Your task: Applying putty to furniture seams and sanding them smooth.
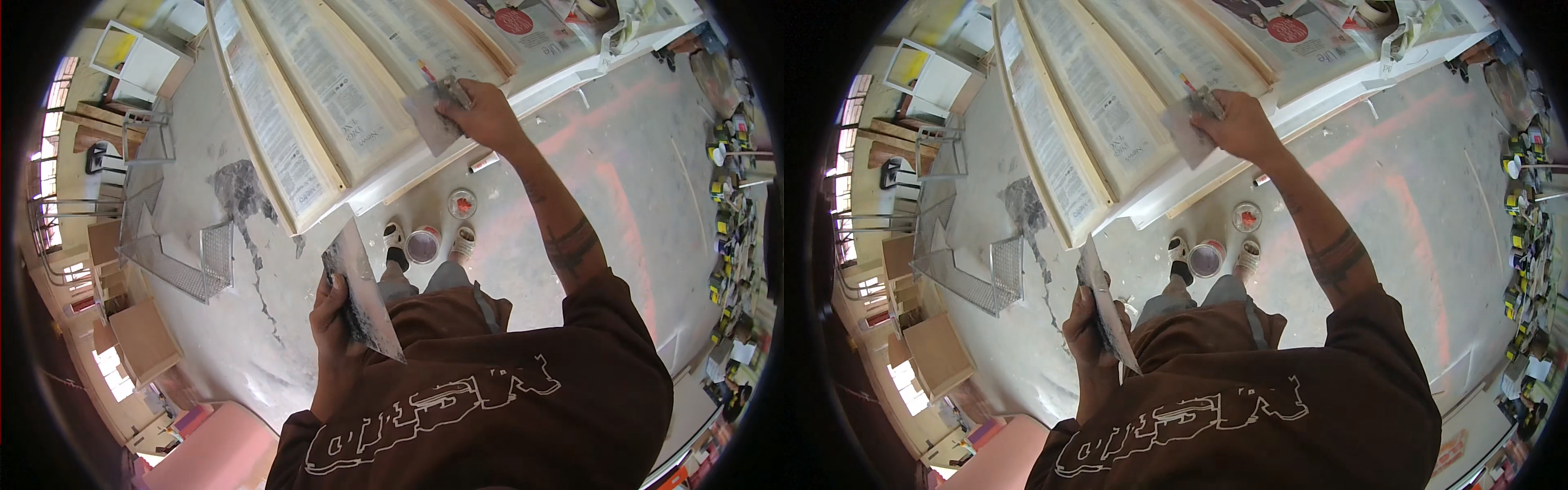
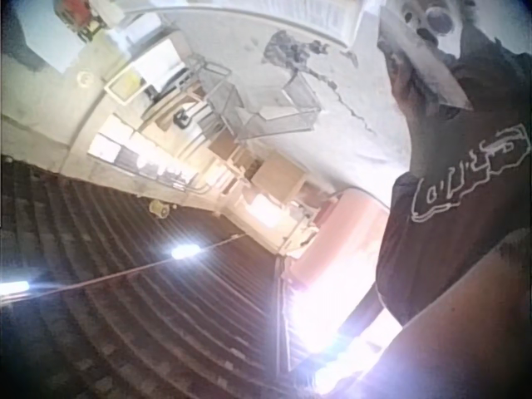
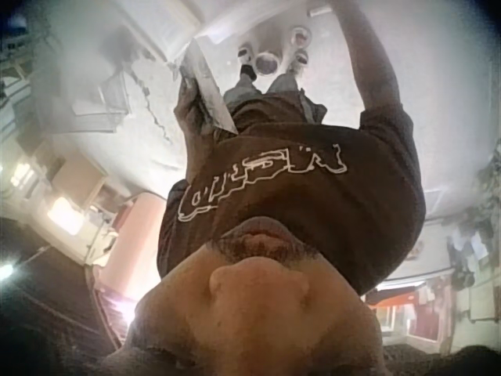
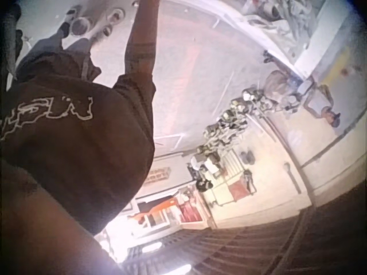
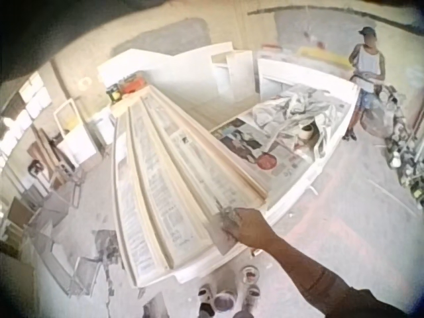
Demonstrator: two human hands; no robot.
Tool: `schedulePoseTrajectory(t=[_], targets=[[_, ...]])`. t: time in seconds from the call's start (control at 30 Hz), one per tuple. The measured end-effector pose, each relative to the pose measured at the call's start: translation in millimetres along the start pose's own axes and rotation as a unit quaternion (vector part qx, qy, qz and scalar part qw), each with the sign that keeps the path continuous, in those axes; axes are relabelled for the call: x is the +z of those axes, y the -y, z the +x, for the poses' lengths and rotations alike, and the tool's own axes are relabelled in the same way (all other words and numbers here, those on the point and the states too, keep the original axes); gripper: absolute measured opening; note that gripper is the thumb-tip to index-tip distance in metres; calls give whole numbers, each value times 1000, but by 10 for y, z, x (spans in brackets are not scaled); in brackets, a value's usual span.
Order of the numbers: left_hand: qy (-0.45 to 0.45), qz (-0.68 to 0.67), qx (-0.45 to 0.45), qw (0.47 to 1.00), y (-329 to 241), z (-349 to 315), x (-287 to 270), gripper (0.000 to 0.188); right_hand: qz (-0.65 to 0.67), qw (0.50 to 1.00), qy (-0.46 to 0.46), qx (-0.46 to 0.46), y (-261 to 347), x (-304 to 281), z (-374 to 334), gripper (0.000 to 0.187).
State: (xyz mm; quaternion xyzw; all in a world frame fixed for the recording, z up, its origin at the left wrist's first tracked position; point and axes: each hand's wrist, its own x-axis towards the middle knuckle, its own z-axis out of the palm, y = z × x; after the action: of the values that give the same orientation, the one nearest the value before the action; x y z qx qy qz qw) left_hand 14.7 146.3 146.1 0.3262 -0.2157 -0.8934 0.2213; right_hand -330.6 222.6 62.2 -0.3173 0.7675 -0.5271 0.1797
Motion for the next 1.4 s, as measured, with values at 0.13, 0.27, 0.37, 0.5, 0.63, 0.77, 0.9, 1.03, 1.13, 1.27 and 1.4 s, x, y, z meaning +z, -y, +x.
schedulePoseTrajectory(t=[0.13,0.27,0.37,0.5,0.63,0.77,0.9,1.03,1.13,1.27,1.4], targets=[[-11,1,-46,999,70,21,64,36,88,993,-66,40,329,-315,-268,30],[-30,-66,-136,988,193,76,265,37,17,983,-109,-145,642,-318,-1117,27],[-10,-54,-191,980,275,98,266,42,-29,900,-28,-433,540,-85,-1622,40],[18,81,-162,983,360,118,318,50,-140,889,-57,-433,393,118,-2052,52],[50,81,-94,991,203,17,194,44,-157,951,-7,-267,58,17,-2175,55],[56,83,-80,992,163,68,343,41,-170,943,-85,-273,162,40,-2199,45],[-13,179,-100,979,385,79,354,44,-157,895,-120,-399,439,143,-2126,52],[16,86,-24,996,219,68,106,33,-251,915,-103,-299,195,75,-1820,53],[202,62,26,977,15,45,-51,38,-90,979,-87,-162,-8,5,-1322,37],[14,22,-15,1000,69,-5,102,41,48,989,-16,137,-32,-219,-544,31],[45,-8,-8,999,126,-78,-5,36,-72,994,-6,80,-211,-92,-29,38]])
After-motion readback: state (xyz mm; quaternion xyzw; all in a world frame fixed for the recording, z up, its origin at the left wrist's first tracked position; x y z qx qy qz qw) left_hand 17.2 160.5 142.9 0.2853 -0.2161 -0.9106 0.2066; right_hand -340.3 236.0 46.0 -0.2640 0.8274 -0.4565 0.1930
